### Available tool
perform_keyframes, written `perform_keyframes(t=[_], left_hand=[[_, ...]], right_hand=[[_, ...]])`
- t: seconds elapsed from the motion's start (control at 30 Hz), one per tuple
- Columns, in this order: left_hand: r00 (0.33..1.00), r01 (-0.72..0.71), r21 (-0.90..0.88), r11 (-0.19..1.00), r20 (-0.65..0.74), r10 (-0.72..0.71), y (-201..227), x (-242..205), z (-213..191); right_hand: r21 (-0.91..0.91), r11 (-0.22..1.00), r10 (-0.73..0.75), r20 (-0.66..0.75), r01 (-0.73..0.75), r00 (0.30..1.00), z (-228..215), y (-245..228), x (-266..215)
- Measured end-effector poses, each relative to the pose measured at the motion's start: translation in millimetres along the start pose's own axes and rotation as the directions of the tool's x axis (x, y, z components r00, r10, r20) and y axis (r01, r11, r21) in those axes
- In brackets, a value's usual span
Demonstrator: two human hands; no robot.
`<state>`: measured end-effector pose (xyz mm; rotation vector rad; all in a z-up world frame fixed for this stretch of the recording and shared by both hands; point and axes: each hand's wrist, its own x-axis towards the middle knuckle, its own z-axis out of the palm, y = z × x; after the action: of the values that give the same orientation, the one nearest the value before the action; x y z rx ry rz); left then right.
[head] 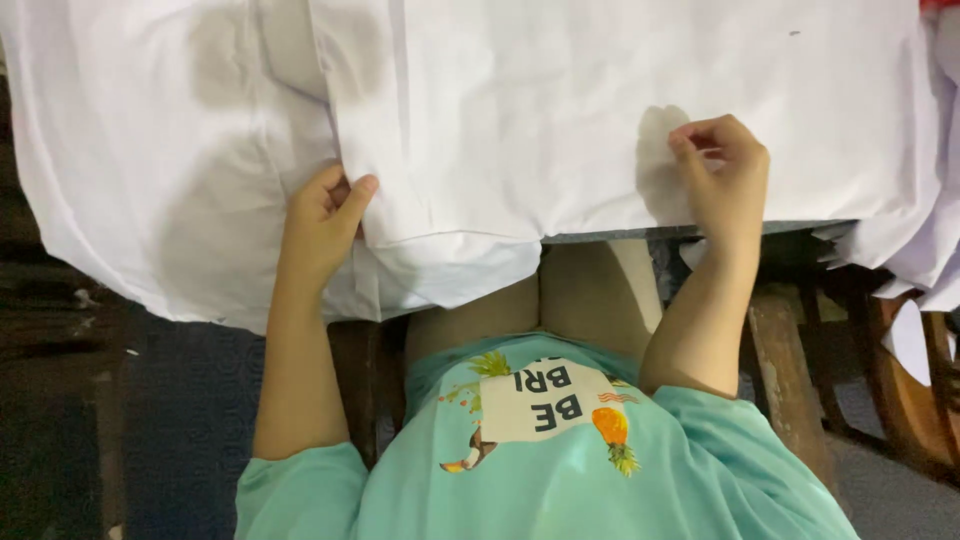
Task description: Neatly folding white collared shirts on a flat work surface.
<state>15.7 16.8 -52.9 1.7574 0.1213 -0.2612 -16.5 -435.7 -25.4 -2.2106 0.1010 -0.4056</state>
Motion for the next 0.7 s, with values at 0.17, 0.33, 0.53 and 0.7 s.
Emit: perform_keyframes(t=[0.17, 0.33, 0.53, 0.7], left_hand=[[0.994, -0.094, -0.01, 0.996, -0.056, 0.093, -38.9, 18.4, -5.4], [0.984, -0.169, 0.036, 0.985, -0.043, 0.171, -17.0, 7.4, -1.6], [0.98, -0.187, 0.032, 0.982, -0.059, 0.188, -1.8, 3.2, 4.7], [0.981, -0.185, 0.022, 0.983, -0.056, 0.186, -13.5, 5.3, -0.8]], right_hand=[[0.04, 0.99, -0.14, 0.109, 0.136, 0.984, 35.1, -29.8, 11.7], [-0.222, 0.948, -0.229, 0.03, 0.23, 0.973, 68.4, -20.3, 16.4], [-0.362, 0.898, -0.263, 0.009, 0.249, 0.965, 79.8, -21.7, 13.8], [-0.099, 0.971, -0.217, 0.033, 0.219, 0.976, 35.4, -0.8, 14.1]])
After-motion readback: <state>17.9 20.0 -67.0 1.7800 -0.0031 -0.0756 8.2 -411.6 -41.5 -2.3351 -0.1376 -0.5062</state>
